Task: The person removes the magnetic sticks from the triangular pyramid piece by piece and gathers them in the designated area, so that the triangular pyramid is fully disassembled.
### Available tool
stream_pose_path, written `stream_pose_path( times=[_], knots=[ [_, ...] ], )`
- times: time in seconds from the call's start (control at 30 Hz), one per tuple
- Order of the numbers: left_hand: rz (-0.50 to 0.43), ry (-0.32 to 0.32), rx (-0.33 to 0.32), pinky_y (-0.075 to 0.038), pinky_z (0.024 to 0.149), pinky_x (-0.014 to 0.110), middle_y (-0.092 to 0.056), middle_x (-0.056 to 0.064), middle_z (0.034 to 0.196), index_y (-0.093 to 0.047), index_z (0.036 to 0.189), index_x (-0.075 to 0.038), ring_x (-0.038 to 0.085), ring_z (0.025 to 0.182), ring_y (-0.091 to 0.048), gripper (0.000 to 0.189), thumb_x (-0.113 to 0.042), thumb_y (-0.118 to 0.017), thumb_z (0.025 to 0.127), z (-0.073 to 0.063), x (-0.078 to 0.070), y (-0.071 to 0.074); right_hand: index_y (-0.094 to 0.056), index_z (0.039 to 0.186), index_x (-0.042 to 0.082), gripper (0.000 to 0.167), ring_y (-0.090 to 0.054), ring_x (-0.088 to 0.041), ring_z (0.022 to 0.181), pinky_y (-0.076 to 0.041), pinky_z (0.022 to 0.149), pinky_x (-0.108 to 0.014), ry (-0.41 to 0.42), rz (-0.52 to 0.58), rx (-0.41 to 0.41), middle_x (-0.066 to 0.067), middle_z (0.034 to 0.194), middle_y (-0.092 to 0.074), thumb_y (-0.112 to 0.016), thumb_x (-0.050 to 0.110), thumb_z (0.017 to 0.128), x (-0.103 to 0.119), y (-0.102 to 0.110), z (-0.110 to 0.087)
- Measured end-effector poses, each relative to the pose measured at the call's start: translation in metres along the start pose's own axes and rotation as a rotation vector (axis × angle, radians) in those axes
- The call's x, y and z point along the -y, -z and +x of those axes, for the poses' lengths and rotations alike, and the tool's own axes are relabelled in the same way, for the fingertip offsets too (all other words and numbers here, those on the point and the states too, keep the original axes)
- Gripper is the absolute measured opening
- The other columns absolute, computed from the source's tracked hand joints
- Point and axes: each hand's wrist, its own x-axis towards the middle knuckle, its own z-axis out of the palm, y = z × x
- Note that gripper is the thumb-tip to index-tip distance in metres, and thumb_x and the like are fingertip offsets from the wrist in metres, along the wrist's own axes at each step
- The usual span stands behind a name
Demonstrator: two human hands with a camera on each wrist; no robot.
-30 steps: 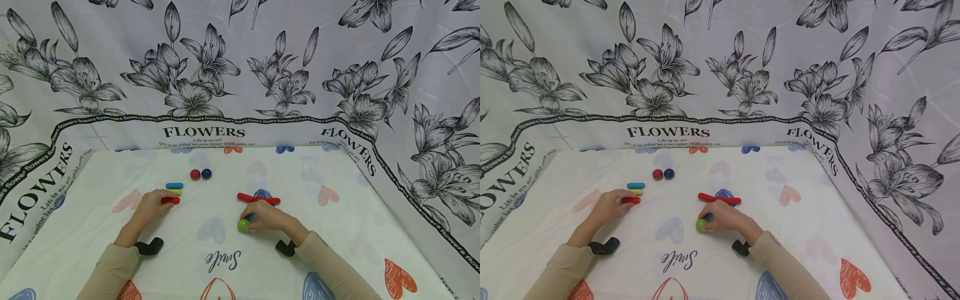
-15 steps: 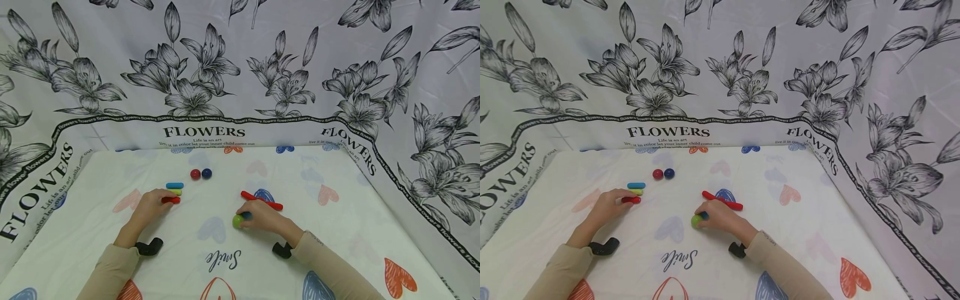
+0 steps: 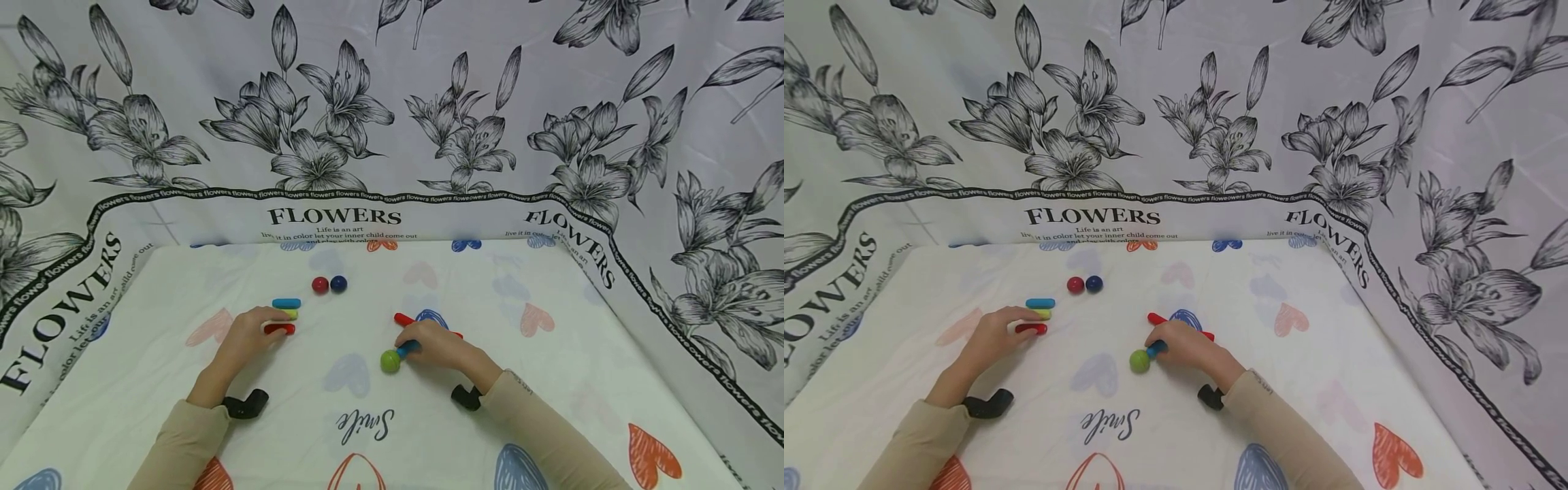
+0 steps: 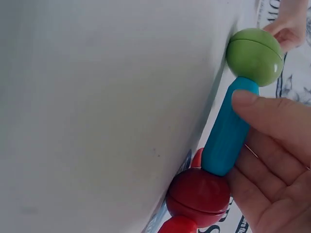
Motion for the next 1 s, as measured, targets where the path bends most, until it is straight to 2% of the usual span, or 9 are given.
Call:
stream_pose_path(
  times=[0.27, 0.5, 0.7, 1.0],
  knots=[
    [-0.036, -0.031, -0.008, -0.053, 0.093, 0.053, -0.072, 0.018, 0.106, -0.071, 0.104, 0.0, 0.037, 0.103, -0.064, 0.024, -0.002, -0.073, 0.08, 0.0, -0.012, -0.004, -0.075, 0.102, 0.005, 0.019, -0.071, -0.017, 0.096, -0.058, 0.086, -0.024, 0.005, -0.011, -0.005, -0.006, 0.101, -0.076, -0.073, 0.007, 0.083, -0.002, -0.002, 0.002],
    [-0.095, -0.075, 0.035, -0.056, 0.087, 0.048, -0.074, 0.013, 0.102, -0.073, 0.102, -0.002, 0.03, 0.097, -0.066, 0.02, -0.003, -0.072, 0.082, 0.0, -0.032, -0.014, -0.075, 0.102, 0.006, 0.02, -0.071, -0.015, 0.093, -0.058, 0.085, -0.022, -0.006, 0.004, -0.004, -0.005, 0.1, -0.076, -0.074, 0.01, 0.082, 0.001, -0.003, 0.004],
    [-0.148, -0.115, 0.105, -0.055, 0.091, 0.046, -0.074, 0.01, 0.104, -0.071, 0.105, -0.003, 0.029, 0.103, -0.068, 0.021, -0.005, -0.07, 0.084, 0.0, -0.048, -0.028, -0.075, 0.101, 0.007, 0.019, -0.071, -0.014, 0.092, -0.057, 0.082, -0.019, -0.011, 0.011, -0.012, -0.004, 0.099, -0.077, -0.075, 0.012, 0.083, 0.003, -0.006, 0.006],
    [-0.25, -0.167, 0.233, -0.056, 0.092, 0.043, -0.074, 0.008, 0.104, -0.071, 0.109, -0.006, 0.023, 0.098, -0.067, 0.023, -0.014, -0.069, 0.088, 0.001, -0.077, -0.044, -0.075, 0.102, 0.007, 0.02, -0.07, -0.016, 0.091, -0.058, 0.084, -0.025, -0.072, 0.036, -0.001, -0.005, 0.099, -0.077, -0.074, 0.012, 0.083, 0.006, -0.006, 0.008]
  ],
)
